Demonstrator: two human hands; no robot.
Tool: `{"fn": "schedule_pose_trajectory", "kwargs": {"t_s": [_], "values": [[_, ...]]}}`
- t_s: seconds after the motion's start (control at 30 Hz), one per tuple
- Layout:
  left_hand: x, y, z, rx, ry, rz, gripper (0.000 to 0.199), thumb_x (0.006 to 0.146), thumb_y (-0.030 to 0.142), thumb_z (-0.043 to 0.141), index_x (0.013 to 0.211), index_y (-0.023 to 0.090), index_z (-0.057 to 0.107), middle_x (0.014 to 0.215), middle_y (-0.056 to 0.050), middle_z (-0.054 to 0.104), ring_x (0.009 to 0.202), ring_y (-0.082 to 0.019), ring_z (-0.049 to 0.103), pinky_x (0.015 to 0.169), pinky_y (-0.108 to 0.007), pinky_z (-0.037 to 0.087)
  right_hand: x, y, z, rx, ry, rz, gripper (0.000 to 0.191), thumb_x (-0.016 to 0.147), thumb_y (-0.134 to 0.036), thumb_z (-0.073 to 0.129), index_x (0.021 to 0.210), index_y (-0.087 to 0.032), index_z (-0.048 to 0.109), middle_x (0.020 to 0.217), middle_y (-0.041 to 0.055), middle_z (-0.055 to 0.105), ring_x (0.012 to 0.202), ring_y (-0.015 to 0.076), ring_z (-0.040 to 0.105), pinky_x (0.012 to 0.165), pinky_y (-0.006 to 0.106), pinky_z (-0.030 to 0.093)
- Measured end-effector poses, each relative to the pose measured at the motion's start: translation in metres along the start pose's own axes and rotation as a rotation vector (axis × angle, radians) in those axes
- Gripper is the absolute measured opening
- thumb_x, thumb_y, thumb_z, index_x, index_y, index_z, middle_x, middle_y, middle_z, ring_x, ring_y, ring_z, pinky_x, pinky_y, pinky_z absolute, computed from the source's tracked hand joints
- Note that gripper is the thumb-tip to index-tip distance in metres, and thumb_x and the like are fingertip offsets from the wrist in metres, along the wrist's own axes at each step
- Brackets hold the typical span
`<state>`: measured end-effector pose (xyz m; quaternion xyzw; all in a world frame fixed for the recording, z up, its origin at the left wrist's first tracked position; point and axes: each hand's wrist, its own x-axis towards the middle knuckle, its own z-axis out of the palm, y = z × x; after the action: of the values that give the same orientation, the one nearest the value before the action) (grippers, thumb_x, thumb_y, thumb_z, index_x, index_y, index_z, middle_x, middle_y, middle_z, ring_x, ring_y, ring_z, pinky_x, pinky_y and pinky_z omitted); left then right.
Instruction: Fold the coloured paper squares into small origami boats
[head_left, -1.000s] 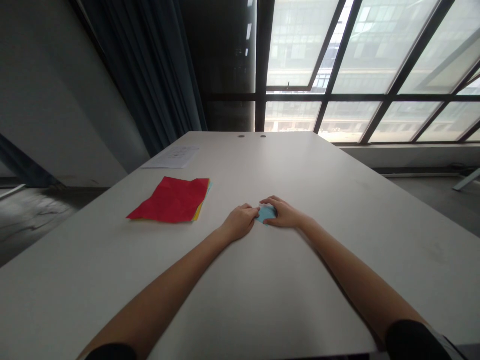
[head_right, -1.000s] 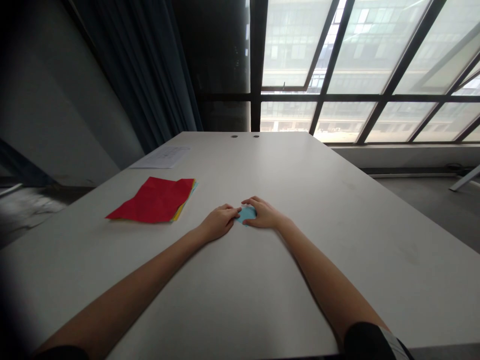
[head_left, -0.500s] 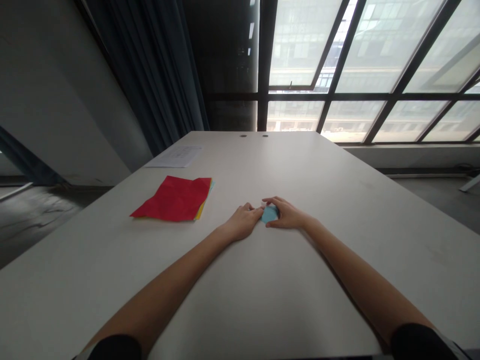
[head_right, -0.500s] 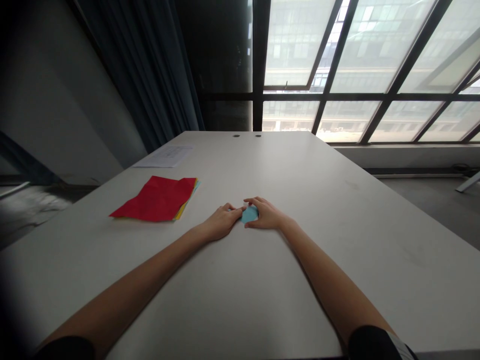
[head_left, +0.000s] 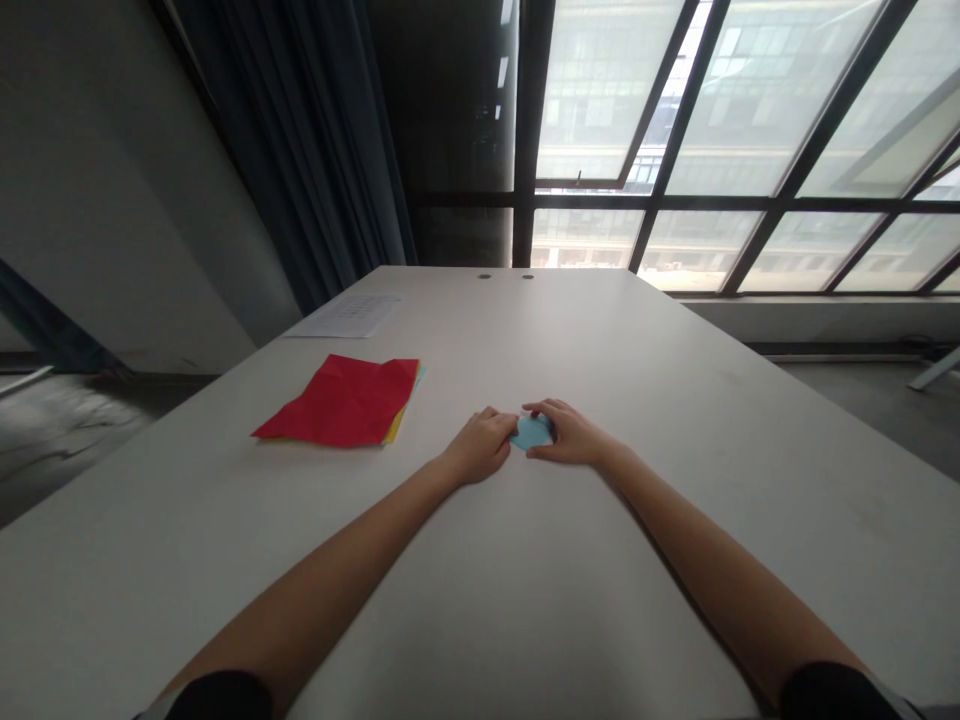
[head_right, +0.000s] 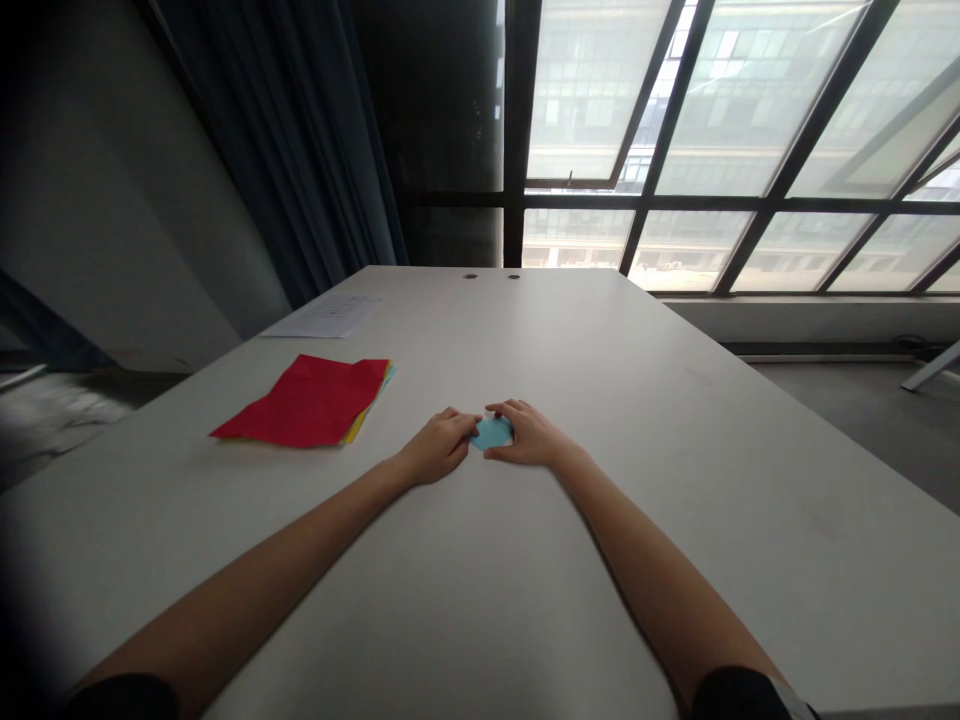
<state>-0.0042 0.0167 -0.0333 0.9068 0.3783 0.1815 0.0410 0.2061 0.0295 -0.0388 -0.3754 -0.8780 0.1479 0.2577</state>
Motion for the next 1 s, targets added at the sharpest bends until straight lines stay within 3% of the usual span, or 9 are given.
{"fn": "schedule_pose_trajectory", "kwargs": {"t_s": [0.23, 0.4, 0.53, 0.67, 0.77, 0.9, 1.0], "values": [[-0.002, -0.004, 0.003, -0.062, 0.126, -0.130, 0.028, 0.076, 0.023, 0.050, 0.102, 0.016, 0.057, 0.100, -0.008, 0.063, 0.095, -0.022, 0.052, 0.084, -0.036, 0.041, 0.002, -0.004, 0.007, -0.013, 0.023, -0.035, 0.062, 0.066, -0.035, 0.066, 0.122, -0.016, 0.048, 0.103, 0.0110, 0.053, 0.097, 0.0225, 0.051, 0.088, 0.039, 0.041], [-0.003, -0.009, 0.004, -0.199, 0.162, -0.132, 0.020, 0.072, 0.022, 0.055, 0.089, 0.017, 0.063, 0.093, -0.007, 0.064, 0.090, -0.021, 0.054, 0.084, -0.035, 0.041, 0.003, -0.008, 0.009, -0.023, 0.076, -0.018, 0.051, 0.068, -0.029, 0.062, 0.116, -0.016, 0.050, 0.103, 0.0106, 0.053, 0.098, 0.0221, 0.051, 0.088, 0.038, 0.042], [0.002, -0.014, 0.004, -0.571, 0.271, -0.342, 0.018, 0.071, 0.027, 0.057, 0.083, 0.016, 0.065, 0.084, -0.005, 0.064, 0.080, -0.018, 0.057, 0.075, -0.030, 0.044, 0.004, -0.009, 0.009, -0.055, 0.080, -0.035, 0.037, 0.072, -0.026, 0.059, 0.107, -0.017, 0.054, 0.099, 0.0096, 0.057, 0.092, 0.0206, 0.053, 0.085, 0.036, 0.043], [0.009, -0.011, 0.002, -1.214, 0.344, -0.604, 0.018, 0.073, 0.030, 0.057, 0.077, 0.013, 0.063, 0.076, -0.005, 0.063, 0.067, -0.014, 0.058, 0.062, -0.025, 0.046, 0.004, -0.012, 0.008, -0.110, 0.106, -0.099, 0.031, 0.074, -0.025, 0.057, 0.104, -0.018, 0.057, 0.095, 0.0086, 0.062, 0.093, 0.0220, 0.053, 0.085, 0.038, 0.043], [0.012, -0.004, -0.004, -1.672, 0.343, -0.749, 0.014, 0.075, 0.025, 0.056, 0.082, 0.013, 0.059, 0.075, -0.005, 0.062, 0.064, -0.013, 0.060, 0.061, -0.026, 0.049, 0.004, -0.016, 0.008, -0.108, 0.163, -0.133, 0.033, 0.074, -0.020, 0.056, 0.106, -0.019, 0.057, 0.093, 0.0073, 0.065, 0.089, 0.0209, 0.054, 0.082, 0.036, 0.044], [0.010, 0.001, -0.006, -1.852, 0.166, -0.741, 0.012, 0.076, 0.021, 0.060, 0.080, 0.010, 0.058, 0.076, -0.008, 0.062, 0.068, -0.014, 0.062, 0.064, -0.025, 0.051, 0.007, -0.020, 0.012, -0.053, 0.202, -0.188, 0.039, 0.074, -0.012, 0.051, 0.112, -0.019, 0.056, 0.097, 0.0069, 0.066, 0.087, 0.0195, 0.055, 0.081, 0.036, 0.045], [0.007, 0.001, -0.002, -1.799, 0.161, -0.632, 0.020, 0.072, 0.023, 0.066, 0.086, 0.011, 0.060, 0.080, -0.006, 0.062, 0.070, -0.012, 0.061, 0.066, -0.025, 0.051, 0.010, -0.022, 0.016, 0.016, 0.219, -0.207, 0.042, 0.076, -0.008, 0.044, 0.114, -0.021, 0.056, 0.104, 0.0071, 0.063, 0.092, 0.0190, 0.055, 0.084, 0.037, 0.045]]}}
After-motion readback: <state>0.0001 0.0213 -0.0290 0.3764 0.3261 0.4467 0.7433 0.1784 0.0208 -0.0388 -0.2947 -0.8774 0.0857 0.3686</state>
